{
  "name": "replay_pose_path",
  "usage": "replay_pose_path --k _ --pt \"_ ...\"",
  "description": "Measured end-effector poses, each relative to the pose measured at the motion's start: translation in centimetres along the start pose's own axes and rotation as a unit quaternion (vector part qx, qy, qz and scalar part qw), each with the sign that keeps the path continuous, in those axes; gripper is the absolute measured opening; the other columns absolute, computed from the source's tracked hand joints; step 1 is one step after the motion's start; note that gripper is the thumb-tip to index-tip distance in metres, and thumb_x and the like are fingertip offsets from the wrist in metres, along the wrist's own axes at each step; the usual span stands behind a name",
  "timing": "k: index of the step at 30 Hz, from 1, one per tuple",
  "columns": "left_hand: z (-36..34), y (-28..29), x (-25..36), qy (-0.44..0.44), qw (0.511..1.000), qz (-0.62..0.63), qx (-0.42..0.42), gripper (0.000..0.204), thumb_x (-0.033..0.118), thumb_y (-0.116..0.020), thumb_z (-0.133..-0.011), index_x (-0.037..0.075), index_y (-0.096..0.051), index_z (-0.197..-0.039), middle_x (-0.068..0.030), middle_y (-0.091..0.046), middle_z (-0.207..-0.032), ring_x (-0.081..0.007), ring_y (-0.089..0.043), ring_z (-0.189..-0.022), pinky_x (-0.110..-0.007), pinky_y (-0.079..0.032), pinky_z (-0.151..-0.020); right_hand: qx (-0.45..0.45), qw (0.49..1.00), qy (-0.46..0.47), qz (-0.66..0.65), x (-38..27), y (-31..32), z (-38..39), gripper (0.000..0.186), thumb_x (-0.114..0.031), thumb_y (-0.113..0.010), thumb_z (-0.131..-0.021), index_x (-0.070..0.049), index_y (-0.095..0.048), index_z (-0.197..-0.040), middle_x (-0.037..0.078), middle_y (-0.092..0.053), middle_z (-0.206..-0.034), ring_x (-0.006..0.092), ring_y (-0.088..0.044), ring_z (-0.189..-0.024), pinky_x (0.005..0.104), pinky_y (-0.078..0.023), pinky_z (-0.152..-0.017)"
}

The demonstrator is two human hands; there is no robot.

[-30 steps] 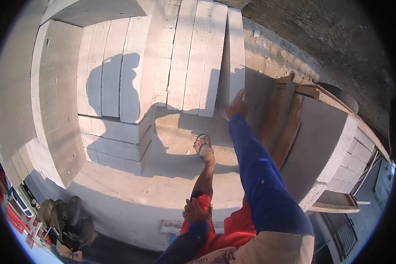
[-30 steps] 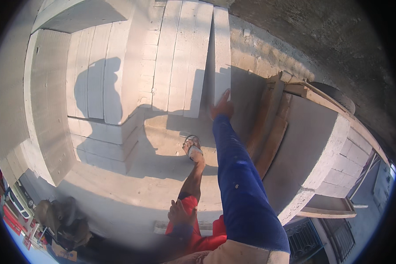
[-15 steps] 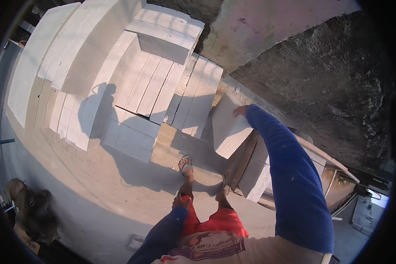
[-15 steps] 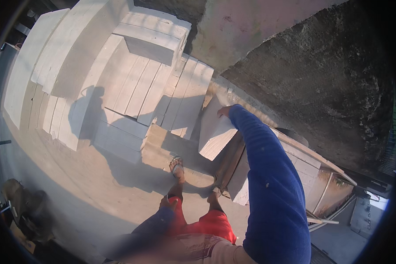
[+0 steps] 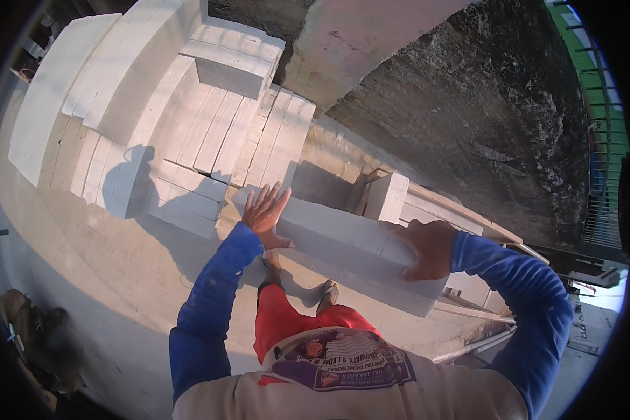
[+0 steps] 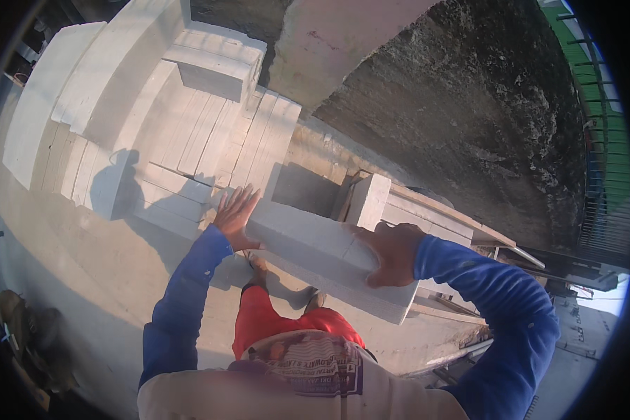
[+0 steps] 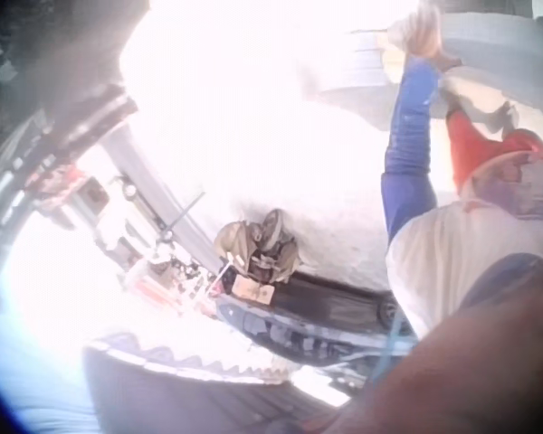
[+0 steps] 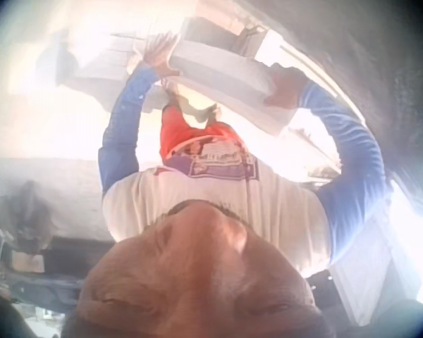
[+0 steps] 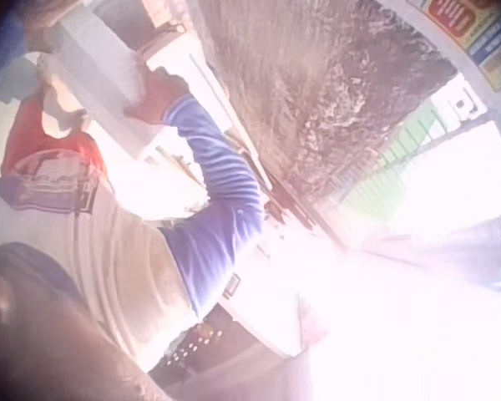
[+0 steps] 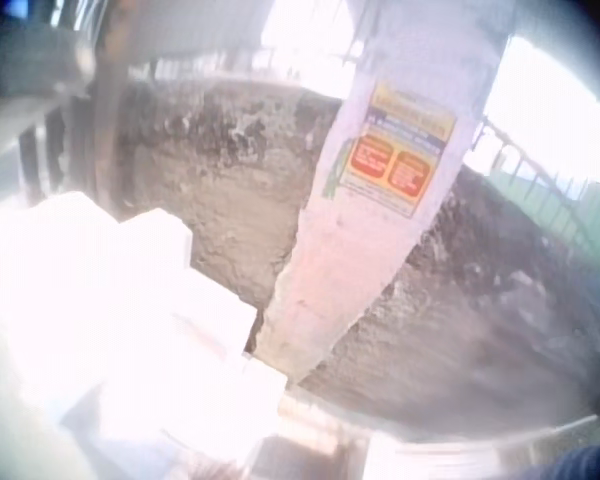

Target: The person picks up large rectangular white bricks from a stack and places them into a wooden cart.

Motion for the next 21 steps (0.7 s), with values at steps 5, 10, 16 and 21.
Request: replay_pose_path --k 5,10,16,21 --pt "1.0 0.9 8.6 -0.094 0.984 0.087 -0.126 0.111 0.047 -0.088 -0.055 0.007 -0.036 -0.144 -0.0232 -0.046 -0.138 -0.0416 -0.039 -0.133 -0.053 -0.029 -0.111 0.087 0.994 0.063 0.023 5.0 -4.0 9.5 0.095 -0.037 -0.074 -0.066 -0.011 -0.035 -0.149 0.019 -0.06 -0.105 0.0336 -0.061 -0.099 0.0445 -0.047 -0.09" --pt "-0.7 0.6 21.9 -0.166 0.984 0.06 0.029 0.099 0.032 -0.09 -0.047 0.004 -0.049 -0.133 -0.0188 -0.058 -0.117 -0.0387 -0.055 -0.108 -0.046 -0.044 -0.095 0.195 0.981 0.011 0.017 13.9 -11.0 19.0 0.094 -0.026 -0.077 -0.065 -0.01 -0.036 -0.148 0.018 -0.06 -0.108 0.034 -0.061 -0.1 0.0451 -0.046 -0.093" --pt "-4.5 -3.0 37.7 -0.218 0.969 -0.021 0.111 0.096 0.032 -0.09 -0.048 0.003 -0.05 -0.131 -0.015 -0.057 -0.114 -0.0345 -0.055 -0.104 -0.044 -0.042 -0.092 0.355 0.932 -0.064 0.045 26.1 -21.6 27.8 0.098 -0.019 -0.081 -0.058 -0.011 -0.038 -0.146 0.018 -0.057 -0.124 0.0373 -0.055 -0.117 0.0481 -0.037 -0.108" --pt "-8.8 -11.8 50.9 -0.271 0.958 -0.073 0.061 0.096 0.045 -0.087 -0.055 0.003 -0.049 -0.133 -0.0166 -0.056 -0.111 -0.0317 -0.053 -0.103 -0.045 -0.04 -0.092 0.377 0.916 -0.135 0.008 37.9 -34.6 32.3 0.102 -0.017 -0.084 -0.051 -0.013 -0.041 -0.144 0.018 -0.054 -0.13 0.0441 -0.048 -0.122 0.0503 -0.033 -0.11"
Point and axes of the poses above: each hand's wrist, its own z-axis away from the middle knuckle, its own y-axis out of the back of the hand, x = y × z, the point moved 5 cm from there along -z, towards the middle knuckle
